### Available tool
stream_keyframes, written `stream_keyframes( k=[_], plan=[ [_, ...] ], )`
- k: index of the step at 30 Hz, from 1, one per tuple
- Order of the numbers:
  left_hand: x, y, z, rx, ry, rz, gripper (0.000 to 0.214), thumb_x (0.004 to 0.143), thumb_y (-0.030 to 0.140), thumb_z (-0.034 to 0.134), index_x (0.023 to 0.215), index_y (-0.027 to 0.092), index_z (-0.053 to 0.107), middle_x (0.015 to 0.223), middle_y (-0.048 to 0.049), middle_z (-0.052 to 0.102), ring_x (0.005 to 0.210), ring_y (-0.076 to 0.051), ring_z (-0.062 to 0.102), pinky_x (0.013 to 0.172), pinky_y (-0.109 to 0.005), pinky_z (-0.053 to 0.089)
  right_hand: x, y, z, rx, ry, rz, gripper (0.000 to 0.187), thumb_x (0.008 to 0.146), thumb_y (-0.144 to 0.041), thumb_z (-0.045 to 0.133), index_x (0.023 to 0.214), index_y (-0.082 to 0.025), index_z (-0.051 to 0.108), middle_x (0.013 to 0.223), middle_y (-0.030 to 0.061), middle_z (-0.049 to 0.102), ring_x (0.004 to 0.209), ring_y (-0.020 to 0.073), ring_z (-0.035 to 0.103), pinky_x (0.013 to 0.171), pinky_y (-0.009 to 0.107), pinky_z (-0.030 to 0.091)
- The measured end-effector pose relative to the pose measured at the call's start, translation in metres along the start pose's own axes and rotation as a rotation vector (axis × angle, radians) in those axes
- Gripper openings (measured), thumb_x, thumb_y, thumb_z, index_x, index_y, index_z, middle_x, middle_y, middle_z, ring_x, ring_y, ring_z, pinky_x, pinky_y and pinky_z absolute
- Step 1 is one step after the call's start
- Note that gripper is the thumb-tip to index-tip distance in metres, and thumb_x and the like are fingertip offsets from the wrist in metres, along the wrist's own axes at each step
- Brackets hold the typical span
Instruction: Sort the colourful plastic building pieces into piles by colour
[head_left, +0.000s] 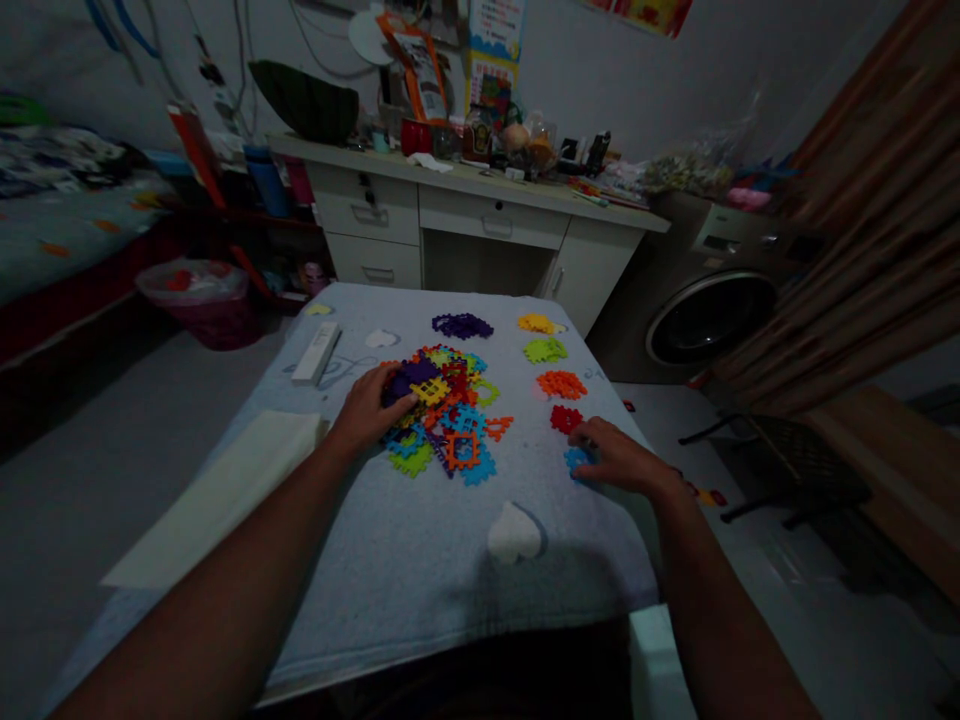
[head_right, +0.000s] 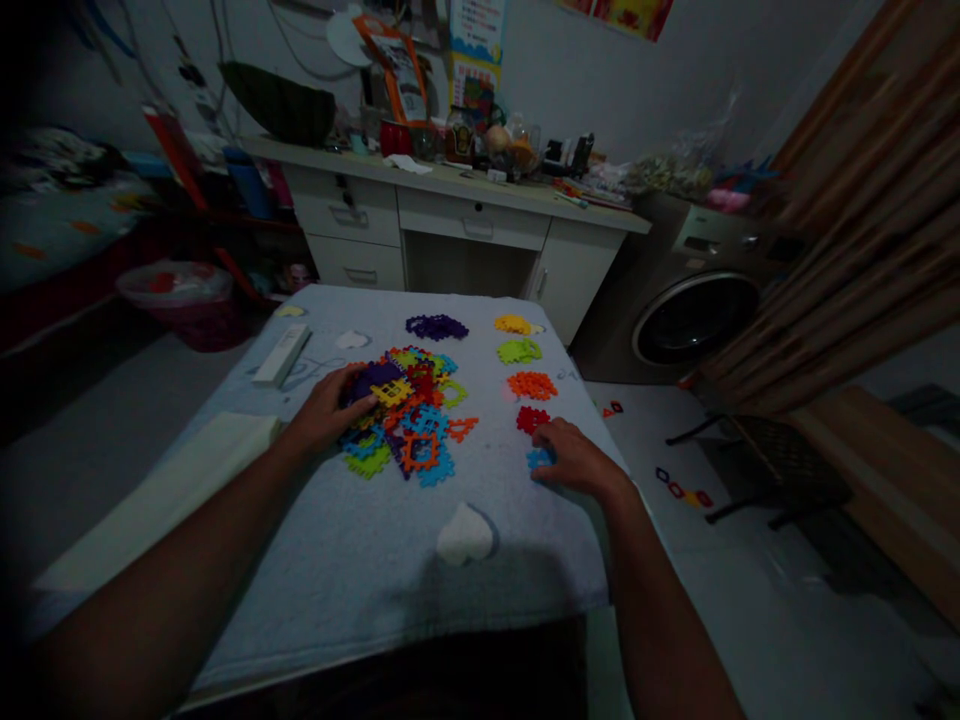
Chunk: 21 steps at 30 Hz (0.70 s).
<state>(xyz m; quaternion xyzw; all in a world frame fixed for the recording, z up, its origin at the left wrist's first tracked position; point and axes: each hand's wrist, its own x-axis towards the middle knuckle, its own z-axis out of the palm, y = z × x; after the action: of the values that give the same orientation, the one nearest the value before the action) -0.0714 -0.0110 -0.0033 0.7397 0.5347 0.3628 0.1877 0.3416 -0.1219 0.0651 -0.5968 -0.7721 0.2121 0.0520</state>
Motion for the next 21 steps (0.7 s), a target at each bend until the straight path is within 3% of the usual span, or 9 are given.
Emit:
stream_keyframes(
  k=[5,10,16,21],
  plan=[
    [0.0,0.001,-0.001,0.019,-0.01,0.001,0.062,0.081,0.057,0.058,0.133,0.023,0.05,0.132,-0.0124,0.056,0.121,-0.033,0.053,0.103,-0.051,0.042,-0.011,-0.003,0.011,-0.032,-0.004,-0.008,0.042,0.069,-0.024,0.073,0.11,-0.022,0.064,0.112,0.0087,0.061,0.107,0.0262,0.055,0.095,0.038,0.043],
    [0.0,0.002,-0.001,0.023,-0.002,0.001,0.06,0.081,0.056,0.059,0.132,0.025,0.05,0.129,-0.012,0.058,0.119,-0.032,0.054,0.103,-0.05,0.043,-0.014,0.004,0.001,-0.037,-0.009,0.038,0.043,0.066,-0.021,0.074,0.108,-0.024,0.066,0.112,0.008,0.06,0.107,0.0261,0.055,0.095,0.038,0.043],
    [0.0,-0.001,0.0,0.024,-0.004,0.011,0.061,0.082,0.055,0.059,0.133,0.022,0.051,0.13,-0.0132,0.058,0.119,-0.032,0.055,0.102,-0.05,0.044,0.011,0.002,-0.011,-0.068,0.082,0.042,0.033,0.074,-0.034,0.074,0.102,-0.019,0.066,0.106,0.0094,0.061,0.1,0.0249,0.057,0.091,0.037,0.044],
    [0.0,-0.001,0.0,0.008,-0.008,0.004,0.06,0.081,0.054,0.06,0.133,0.024,0.051,0.13,-0.013,0.057,0.119,-0.033,0.055,0.102,-0.052,0.043,0.025,-0.008,-0.009,-0.095,0.078,0.003,0.029,0.072,-0.033,0.075,0.095,-0.019,0.065,0.098,0.0066,0.062,0.093,0.0226,0.057,0.084,0.033,0.045]
  ],
)
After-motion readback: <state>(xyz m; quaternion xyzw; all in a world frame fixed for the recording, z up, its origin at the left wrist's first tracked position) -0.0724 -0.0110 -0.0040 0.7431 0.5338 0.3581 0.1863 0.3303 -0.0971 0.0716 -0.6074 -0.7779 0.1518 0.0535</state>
